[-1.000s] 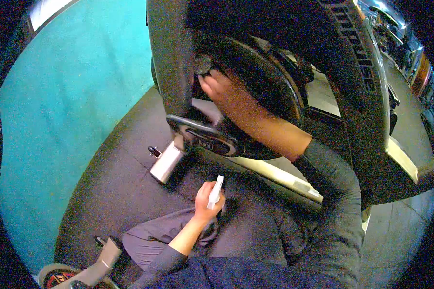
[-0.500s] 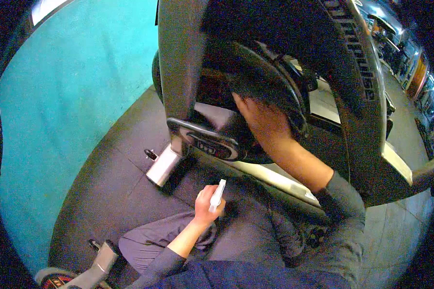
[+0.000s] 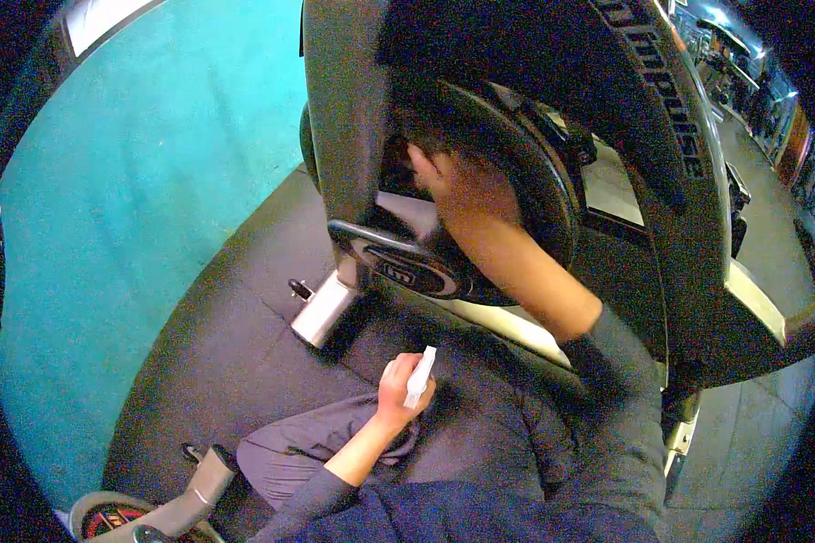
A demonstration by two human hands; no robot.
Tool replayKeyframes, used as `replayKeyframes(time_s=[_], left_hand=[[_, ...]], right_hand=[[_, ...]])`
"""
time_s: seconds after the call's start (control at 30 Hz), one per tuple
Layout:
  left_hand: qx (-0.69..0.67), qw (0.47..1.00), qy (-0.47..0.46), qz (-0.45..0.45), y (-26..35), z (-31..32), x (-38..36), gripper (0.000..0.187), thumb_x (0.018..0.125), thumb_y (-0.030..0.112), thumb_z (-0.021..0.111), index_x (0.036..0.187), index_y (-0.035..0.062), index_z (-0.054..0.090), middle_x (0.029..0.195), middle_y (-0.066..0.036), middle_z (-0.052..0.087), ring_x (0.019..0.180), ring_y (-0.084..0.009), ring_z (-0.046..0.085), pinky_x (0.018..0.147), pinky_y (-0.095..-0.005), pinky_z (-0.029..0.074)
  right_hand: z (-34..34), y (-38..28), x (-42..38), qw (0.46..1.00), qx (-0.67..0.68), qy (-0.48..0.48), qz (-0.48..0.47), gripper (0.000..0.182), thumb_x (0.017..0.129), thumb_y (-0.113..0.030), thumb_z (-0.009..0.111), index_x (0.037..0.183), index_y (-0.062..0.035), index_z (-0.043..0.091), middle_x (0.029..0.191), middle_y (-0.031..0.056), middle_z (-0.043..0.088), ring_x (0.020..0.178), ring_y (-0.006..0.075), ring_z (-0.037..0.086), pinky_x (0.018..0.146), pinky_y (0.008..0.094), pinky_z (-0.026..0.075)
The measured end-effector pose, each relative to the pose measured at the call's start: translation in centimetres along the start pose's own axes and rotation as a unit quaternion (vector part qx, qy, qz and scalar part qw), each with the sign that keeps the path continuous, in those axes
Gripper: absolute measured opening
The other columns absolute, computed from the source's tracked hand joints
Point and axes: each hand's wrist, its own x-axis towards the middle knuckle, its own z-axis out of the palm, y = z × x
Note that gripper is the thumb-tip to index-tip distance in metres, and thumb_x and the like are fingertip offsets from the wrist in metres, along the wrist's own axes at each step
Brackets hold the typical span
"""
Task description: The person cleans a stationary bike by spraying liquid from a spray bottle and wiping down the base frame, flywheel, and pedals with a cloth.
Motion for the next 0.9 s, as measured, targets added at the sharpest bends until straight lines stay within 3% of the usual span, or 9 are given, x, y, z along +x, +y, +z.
replayKeyframes(time_s=[0.13, 0.2, 0.33, 0.43, 0.53, 0.6, 0.63, 0.73, 0.9], left_hand=[[-0.007, 1.0, -0.001, 0.006, -0.4, 0.2, 0.2, 0.04, 0.065, 0.009, 0.069, 0.103, 0.0036, 0.056, 0.094, -0.012, 0.061, 0.087, -0.0312, 0.06, 0.078, -0.0389, 0.046], [-0.001, 1.0, 0.01, -0.02, -0.6, 0.4, 0.6, 0.04, 0.066, 0.009, 0.068, 0.103, 0.0023, 0.056, 0.094, -0.012, 0.061, 0.086, -0.0319, 0.06, 0.077, -0.0395, 0.047], [-0.013, 1.0, 0.019, -0.02, -1.5, 0.9, 0.7, 0.039, 0.065, 0.009, 0.066, 0.102, 0.0016, 0.057, 0.092, -0.013, 0.061, 0.083, -0.0319, 0.06, 0.075, -0.0395, 0.047], [-0.009, 1.0, 0.024, -0.01, -1.7, 1.1, 0.8, 0.038, 0.065, 0.008, 0.066, 0.102, 0.0022, 0.057, 0.089, -0.012, 0.06, 0.081, -0.0316, 0.06, 0.074, -0.0396, 0.047], [-0.004, 0.999, 0.032, -0.005, -1.5, 1.1, 0.9, 0.038, 0.065, 0.007, 0.066, 0.102, 0.0026, 0.057, 0.088, -0.012, 0.059, 0.08, -0.0316, 0.059, 0.073, -0.0399, 0.047], [-0.005, 0.999, 0.037, -0.006, -1.3, 0.8, 0.7, 0.038, 0.065, 0.006, 0.066, 0.102, 0.0028, 0.057, 0.087, -0.012, 0.059, 0.079, -0.0316, 0.059, 0.072, -0.0399, 0.047], [-0.004, 0.999, 0.036, -0.006, -1.2, 0.7, 0.7, 0.038, 0.065, 0.006, 0.066, 0.102, 0.0028, 0.056, 0.087, -0.012, 0.059, 0.079, -0.0317, 0.059, 0.072, -0.0397, 0.046], [-0.006, 0.999, 0.04, -0.001, -1.2, 0.7, 0.0, 0.039, 0.065, 0.006, 0.066, 0.102, 0.0029, 0.056, 0.087, -0.012, 0.058, 0.079, -0.0319, 0.058, 0.071, -0.0393, 0.046], [-0.011, 0.999, 0.047, 0.004, -1.8, 0.7, -0.6, 0.038, 0.065, 0.005, 0.066, 0.102, 0.0028, 0.056, 0.089, -0.012, 0.059, 0.079, -0.0318, 0.059, 0.072, -0.0388, 0.046]], right_hand=[[-1.1, 1.4, -5.3, 0.996, -0.069, 0.056, -0.016, 0.058, 0.077, -0.009, 0.053, 0.135, -0.0177, 0.049, 0.109, 0.0045, 0.061, 0.102, 0.0224, 0.059, 0.087, 0.0359, 0.05], [-0.5, 1.5, -6.7, 0.999, -0.035, -0.009, 0.031, 0.064, 0.076, -0.007, 0.053, 0.138, -0.0205, 0.045, 0.116, 0.0041, 0.059, 0.105, 0.0234, 0.058, 0.092, 0.0366, 0.048], [0.5, 0.4, -4.4, 0.997, -0.067, -0.001, 0.038, 0.061, 0.076, -0.008, 0.054, 0.135, -0.0213, 0.048, 0.116, 0.0034, 0.059, 0.103, 0.0228, 0.059, 0.089, 0.0372, 0.049], [-0.3, -1.1, 0.1, 0.989, 0.038, -0.116, 0.079, 0.053, 0.077, -0.009, 0.053, 0.129, -0.0193, 0.054, 0.114, 0.0047, 0.061, 0.102, 0.0222, 0.06, 0.084, 0.038, 0.051], [2.1, -1.7, 3.7, 0.995, 0.076, -0.069, 0.01, 0.041, 0.078, -0.011, 0.052, 0.118, -0.0168, 0.06, 0.105, 0.0056, 0.064, 0.098, 0.0206, 0.062, 0.079, 0.0377, 0.053], [3.6, -2.3, 4.9, 0.96, 0.254, 0.118, -0.012, 0.032, 0.079, -0.013, 0.053, 0.11, -0.0158, 0.063, 0.097, 0.0056, 0.064, 0.093, 0.0206, 0.063, 0.076, 0.0373, 0.053], [3.3, -2.1, 4.9, 0.974, 0.221, 0.045, 0.008, 0.03, 0.08, -0.013, 0.053, 0.108, -0.0166, 0.064, 0.094, 0.0032, 0.063, 0.09, 0.0199, 0.062, 0.075, 0.0372, 0.052], [2.1, -1.5, 3.4, 0.996, 0.069, 0.004, -0.058, 0.036, 0.081, -0.012, 0.052, 0.115, -0.0175, 0.062, 0.098, 0.0013, 0.063, 0.092, 0.0207, 0.061, 0.077, 0.0376, 0.05], [-1.4, 1.1, -3.6, 0.999, -0.015, -0.021, -0.035, 0.051, 0.077, -0.011, 0.053, 0.127, -0.0189, 0.055, 0.099, -0.0005, 0.062, 0.092, 0.0205, 0.059, 0.078, 0.0357, 0.049]])
